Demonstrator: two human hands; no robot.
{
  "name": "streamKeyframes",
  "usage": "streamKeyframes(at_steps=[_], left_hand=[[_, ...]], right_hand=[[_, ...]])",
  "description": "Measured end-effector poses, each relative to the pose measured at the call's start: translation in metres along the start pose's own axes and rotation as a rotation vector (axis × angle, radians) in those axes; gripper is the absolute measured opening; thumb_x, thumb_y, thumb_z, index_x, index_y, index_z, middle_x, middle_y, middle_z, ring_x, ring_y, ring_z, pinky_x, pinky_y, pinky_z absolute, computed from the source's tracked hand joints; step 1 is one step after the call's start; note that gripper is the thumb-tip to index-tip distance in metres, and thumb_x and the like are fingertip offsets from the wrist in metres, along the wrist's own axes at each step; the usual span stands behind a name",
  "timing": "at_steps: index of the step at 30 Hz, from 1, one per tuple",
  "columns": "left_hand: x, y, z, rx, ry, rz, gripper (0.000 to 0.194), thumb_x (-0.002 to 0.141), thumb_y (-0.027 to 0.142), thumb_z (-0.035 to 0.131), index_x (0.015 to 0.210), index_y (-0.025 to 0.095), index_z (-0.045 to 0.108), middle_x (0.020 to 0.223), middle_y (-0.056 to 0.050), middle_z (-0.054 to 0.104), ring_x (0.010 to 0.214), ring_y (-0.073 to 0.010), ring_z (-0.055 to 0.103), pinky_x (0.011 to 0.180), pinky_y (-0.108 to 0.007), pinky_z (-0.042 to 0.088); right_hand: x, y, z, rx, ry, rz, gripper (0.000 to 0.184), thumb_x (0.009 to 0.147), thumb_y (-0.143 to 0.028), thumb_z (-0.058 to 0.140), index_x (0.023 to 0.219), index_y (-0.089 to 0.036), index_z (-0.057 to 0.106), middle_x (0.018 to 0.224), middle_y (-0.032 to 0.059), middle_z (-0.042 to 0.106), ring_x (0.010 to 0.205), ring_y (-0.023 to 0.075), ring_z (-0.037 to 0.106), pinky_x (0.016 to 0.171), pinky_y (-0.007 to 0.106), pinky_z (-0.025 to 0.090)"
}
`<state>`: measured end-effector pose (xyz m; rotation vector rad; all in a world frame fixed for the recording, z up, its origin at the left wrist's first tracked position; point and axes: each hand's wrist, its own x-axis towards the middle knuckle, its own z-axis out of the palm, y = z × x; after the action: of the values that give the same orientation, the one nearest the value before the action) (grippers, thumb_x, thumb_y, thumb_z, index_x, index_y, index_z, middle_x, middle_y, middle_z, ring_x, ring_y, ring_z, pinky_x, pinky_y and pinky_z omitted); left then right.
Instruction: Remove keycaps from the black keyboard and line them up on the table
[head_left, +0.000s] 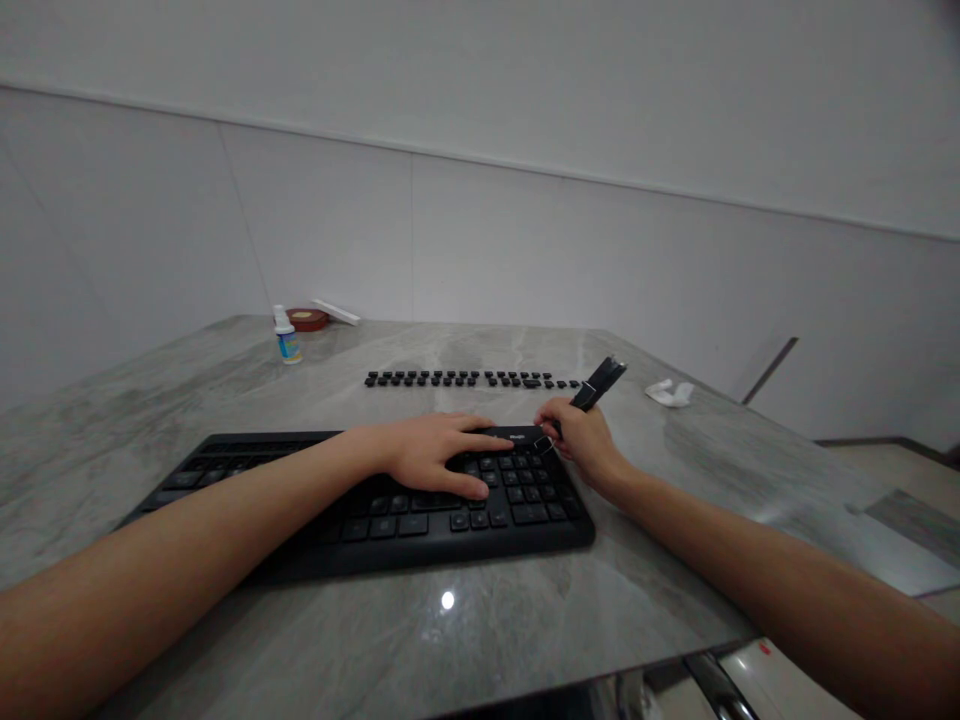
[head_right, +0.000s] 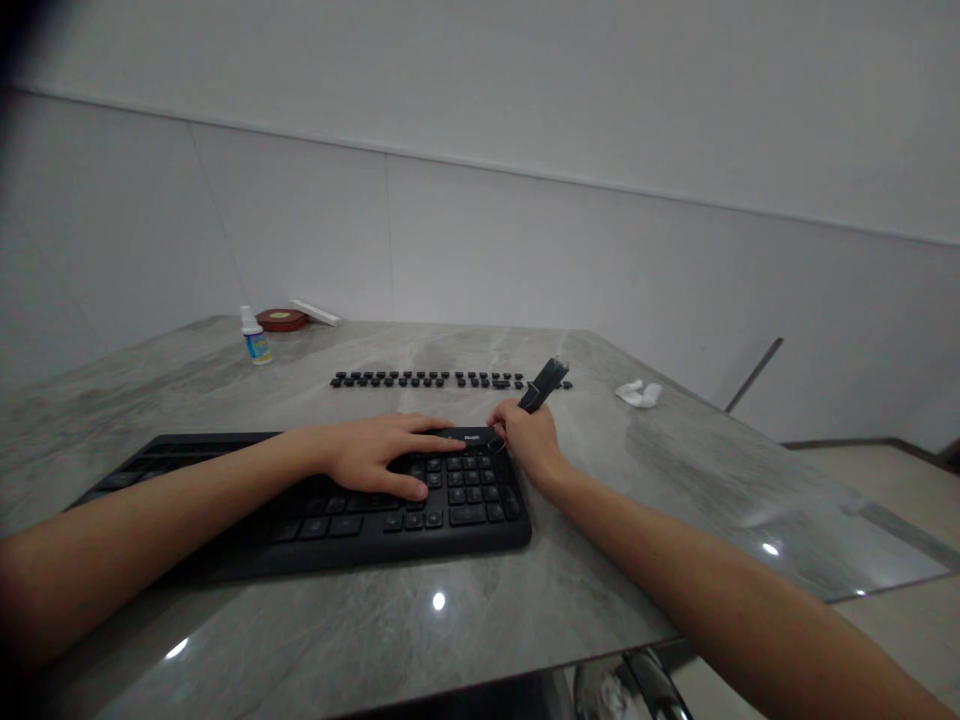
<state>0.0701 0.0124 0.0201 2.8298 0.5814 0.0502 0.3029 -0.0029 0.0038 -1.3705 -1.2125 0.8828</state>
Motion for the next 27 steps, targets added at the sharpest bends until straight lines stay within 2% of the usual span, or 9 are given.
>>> streamKeyframes(at_steps=[3,7,9,13,16,21,27], left_hand=[[0.0,0.0,0.0,0.0,-0.003,0.001,0.071,0.087,0.064,0.046,0.147,0.031,0.028,0.153,-0.01,0.027,0.137,-0.0321,0.033,0.11,-0.046,0.029],[0.0,0.0,-0.001,-0.011,-0.004,0.006,0.07,0.087,0.064,0.046,0.147,0.031,0.028,0.153,-0.011,0.027,0.137,-0.0326,0.032,0.11,-0.047,0.028],[0.0,0.001,-0.001,-0.02,-0.005,0.004,0.07,0.087,0.063,0.047,0.147,0.032,0.028,0.153,-0.01,0.026,0.137,-0.0335,0.032,0.11,-0.048,0.028],[-0.001,0.003,-0.003,-0.021,-0.014,-0.007,0.07,0.087,0.064,0.046,0.147,0.032,0.029,0.154,-0.01,0.026,0.137,-0.0345,0.031,0.11,-0.049,0.027],[-0.001,0.005,-0.004,-0.012,-0.021,-0.017,0.07,0.087,0.064,0.046,0.147,0.031,0.029,0.154,-0.011,0.026,0.137,-0.0345,0.031,0.111,-0.049,0.027],[0.0,0.003,-0.002,-0.02,-0.014,-0.02,0.071,0.087,0.064,0.047,0.147,0.032,0.028,0.154,-0.01,0.026,0.137,-0.0343,0.031,0.111,-0.049,0.027],[0.0,-0.001,0.0,-0.022,0.002,-0.003,0.07,0.087,0.062,0.049,0.147,0.033,0.028,0.154,-0.008,0.026,0.137,-0.0338,0.031,0.111,-0.048,0.028]], right_hand=[[0.003,-0.003,-0.004,-0.051,-0.124,-0.072,0.014,0.06,-0.025,0.053,0.049,-0.016,0.055,0.038,-0.0035,0.039,0.036,0.0072,0.032,0.035,0.023,0.021],[0.01,-0.006,-0.018,-0.108,-0.491,-0.123,0.018,0.065,-0.032,0.058,0.057,-0.015,0.06,0.04,-0.005,0.04,0.036,0.0066,0.033,0.036,0.021,0.021],[0.013,-0.005,-0.025,-0.104,-0.615,-0.137,0.021,0.067,-0.035,0.059,0.06,-0.015,0.061,0.043,-0.0047,0.043,0.037,0.0069,0.036,0.037,0.021,0.024],[0.016,0.001,-0.03,-0.06,-0.694,-0.14,0.029,0.072,-0.038,0.058,0.053,-0.016,0.054,0.046,-0.003,0.047,0.037,0.0066,0.039,0.037,0.021,0.026],[0.011,0.003,-0.023,-0.036,-0.611,-0.116,0.032,0.07,-0.036,0.057,0.046,-0.018,0.046,0.042,-0.0042,0.042,0.032,0.0064,0.035,0.033,0.022,0.025],[0.002,0.004,-0.006,-0.062,-0.246,-0.059,0.027,0.063,-0.029,0.053,0.041,-0.02,0.041,0.037,-0.0041,0.038,0.029,0.0063,0.029,0.029,0.023,0.019],[0.003,0.011,-0.001,-0.032,-0.104,-0.112,0.028,0.061,-0.027,0.053,0.038,-0.02,0.039,0.036,-0.0021,0.037,0.035,0.0071,0.031,0.034,0.023,0.02]])
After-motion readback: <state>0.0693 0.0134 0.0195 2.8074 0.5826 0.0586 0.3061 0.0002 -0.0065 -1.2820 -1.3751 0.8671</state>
